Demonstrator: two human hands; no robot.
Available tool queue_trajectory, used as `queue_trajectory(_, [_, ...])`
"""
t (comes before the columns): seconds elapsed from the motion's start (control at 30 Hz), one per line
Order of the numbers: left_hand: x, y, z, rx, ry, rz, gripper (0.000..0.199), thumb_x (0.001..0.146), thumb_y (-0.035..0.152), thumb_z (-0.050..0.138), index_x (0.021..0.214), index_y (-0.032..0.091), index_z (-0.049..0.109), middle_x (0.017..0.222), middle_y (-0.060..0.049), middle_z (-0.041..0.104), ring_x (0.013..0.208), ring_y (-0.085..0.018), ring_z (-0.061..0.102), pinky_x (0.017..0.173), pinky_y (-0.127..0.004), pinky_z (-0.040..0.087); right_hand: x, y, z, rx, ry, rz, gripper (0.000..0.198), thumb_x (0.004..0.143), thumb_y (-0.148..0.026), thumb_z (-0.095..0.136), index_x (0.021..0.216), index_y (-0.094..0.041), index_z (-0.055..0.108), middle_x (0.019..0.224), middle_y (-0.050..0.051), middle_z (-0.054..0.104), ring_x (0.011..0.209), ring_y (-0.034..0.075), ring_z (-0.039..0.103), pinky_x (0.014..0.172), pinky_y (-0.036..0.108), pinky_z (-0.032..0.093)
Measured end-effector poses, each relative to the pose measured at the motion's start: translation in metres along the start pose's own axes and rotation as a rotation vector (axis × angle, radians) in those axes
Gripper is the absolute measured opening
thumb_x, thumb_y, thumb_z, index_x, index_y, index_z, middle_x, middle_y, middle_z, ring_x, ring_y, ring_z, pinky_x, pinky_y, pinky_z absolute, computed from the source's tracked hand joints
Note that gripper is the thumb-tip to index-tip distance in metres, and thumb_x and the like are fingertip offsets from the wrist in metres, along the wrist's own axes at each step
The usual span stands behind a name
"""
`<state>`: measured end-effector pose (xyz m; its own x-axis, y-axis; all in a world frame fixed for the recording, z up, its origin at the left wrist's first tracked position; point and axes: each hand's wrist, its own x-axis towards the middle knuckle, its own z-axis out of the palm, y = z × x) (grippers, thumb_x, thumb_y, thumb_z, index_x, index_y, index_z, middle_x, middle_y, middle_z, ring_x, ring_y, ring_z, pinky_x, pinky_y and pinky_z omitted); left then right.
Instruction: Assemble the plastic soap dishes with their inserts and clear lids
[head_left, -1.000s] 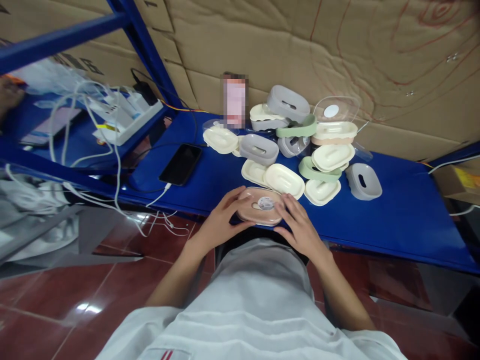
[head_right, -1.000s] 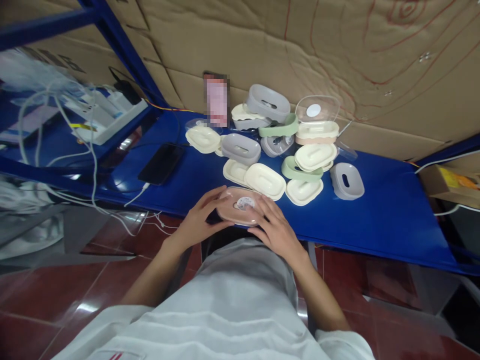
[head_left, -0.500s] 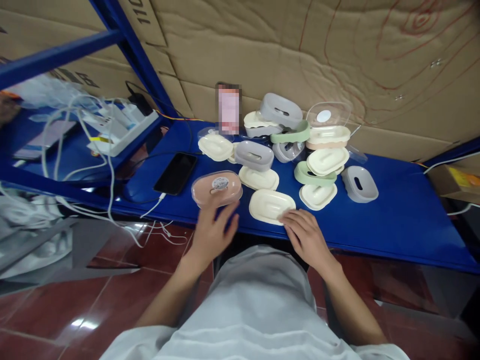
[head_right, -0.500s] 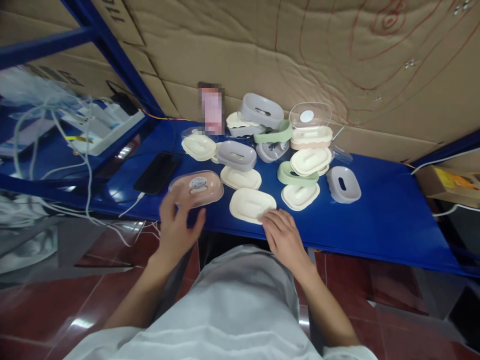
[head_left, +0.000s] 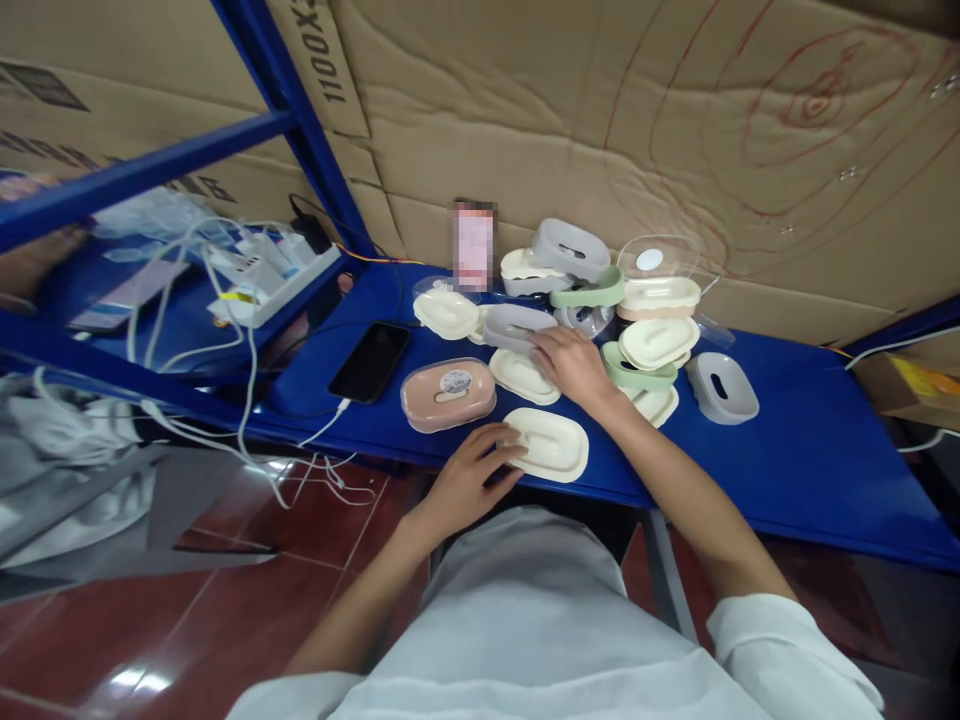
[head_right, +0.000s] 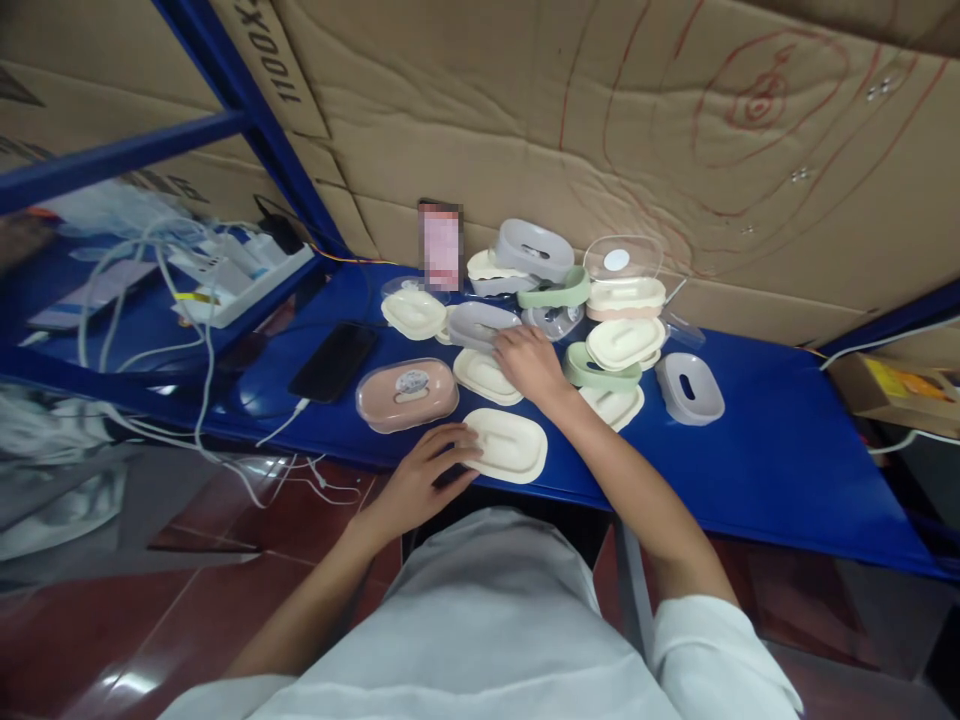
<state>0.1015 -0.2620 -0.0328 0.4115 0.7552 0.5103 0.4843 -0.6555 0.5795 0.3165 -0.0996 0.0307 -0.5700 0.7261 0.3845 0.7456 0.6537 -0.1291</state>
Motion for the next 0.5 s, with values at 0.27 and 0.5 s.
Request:
queue_trajectory(0.27, [-0.008, -0.002, 0.008, -0.016, 0.066, -0.091, 0.067, 0.100, 0.024, 0.071, 0.160, 0.033, 0.042, 0.163, -0.017, 0.045, 0.150, -0.032, 0.053, 0.121, -0.056, 0.052, -0.138, -0.040, -0.040, 0.170, 0.229, 0.143, 0.032, 0.106, -0.032, 0.061, 0.137, -0.027, 0.069, 0.128, 0.009, 0.077, 0.122, 0.029, 0.071, 0.107, 0.050, 0.054])
queue_trajectory(0.5, [0.001, 0.000, 0.004, 0.080, 0.074, -0.004, 0.058, 0.101, 0.022, 0.070, 0.154, 0.033, 0.050, 0.166, -0.014, 0.046, 0.158, -0.034, 0.043, 0.123, -0.059, 0.050, -0.183, -0.071, -0.022, 0.216, 0.127, 0.044, 0.036, 0.106, -0.018, 0.058, 0.141, -0.025, 0.064, 0.132, 0.009, 0.076, 0.132, 0.026, 0.067, 0.117, 0.051, 0.048])
